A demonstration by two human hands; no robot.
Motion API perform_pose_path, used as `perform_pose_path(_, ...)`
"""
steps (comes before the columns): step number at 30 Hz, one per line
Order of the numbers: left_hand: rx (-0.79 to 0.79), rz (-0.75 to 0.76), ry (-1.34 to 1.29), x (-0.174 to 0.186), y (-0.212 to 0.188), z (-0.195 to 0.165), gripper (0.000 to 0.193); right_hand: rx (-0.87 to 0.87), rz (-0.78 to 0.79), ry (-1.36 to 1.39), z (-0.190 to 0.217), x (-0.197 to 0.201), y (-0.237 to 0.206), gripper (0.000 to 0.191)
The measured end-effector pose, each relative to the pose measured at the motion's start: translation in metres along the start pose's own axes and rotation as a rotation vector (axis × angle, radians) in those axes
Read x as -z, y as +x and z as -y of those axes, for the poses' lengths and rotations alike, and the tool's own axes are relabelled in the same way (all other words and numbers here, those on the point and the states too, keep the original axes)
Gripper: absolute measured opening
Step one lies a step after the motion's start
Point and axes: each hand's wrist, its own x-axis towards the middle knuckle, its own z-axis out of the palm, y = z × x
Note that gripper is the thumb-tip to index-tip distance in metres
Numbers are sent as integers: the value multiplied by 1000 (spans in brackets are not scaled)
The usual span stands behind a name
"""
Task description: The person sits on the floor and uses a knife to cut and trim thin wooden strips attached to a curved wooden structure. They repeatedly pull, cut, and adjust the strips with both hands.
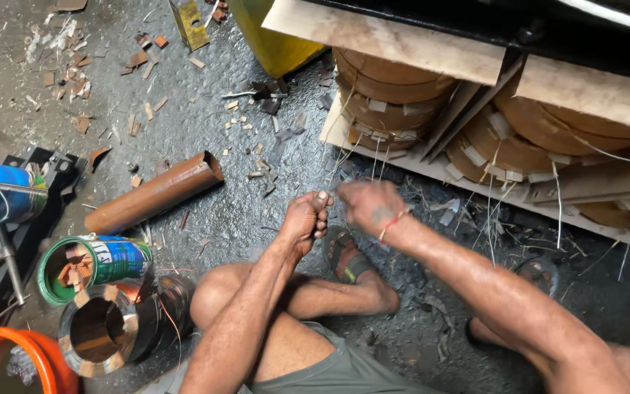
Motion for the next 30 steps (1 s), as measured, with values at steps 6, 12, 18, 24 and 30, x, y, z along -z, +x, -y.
perform_pose_path(6, -15, -45, -12, 0, -2, 7, 22, -164, 137, 67, 13, 3, -4, 20)
perform_pose_path(12, -15, -72, -63, -2, -2, 12, 23, -120, 94, 191, 18, 3, -20, 17)
perform_pose_path(18, -17, -70, -69, 9, -1, 14, 21, -63, 50, 85, 13, -11, -18, 14)
perform_pose_path(24, 77, -173, 76, 14, -42, 32, 26, -74, 247, 218, 42, -13, -49, 9)
perform_pose_path(30, -116, 90, 1016, 75, -53, -5, 34, -181, 45, 531, 47, -30, -98, 13)
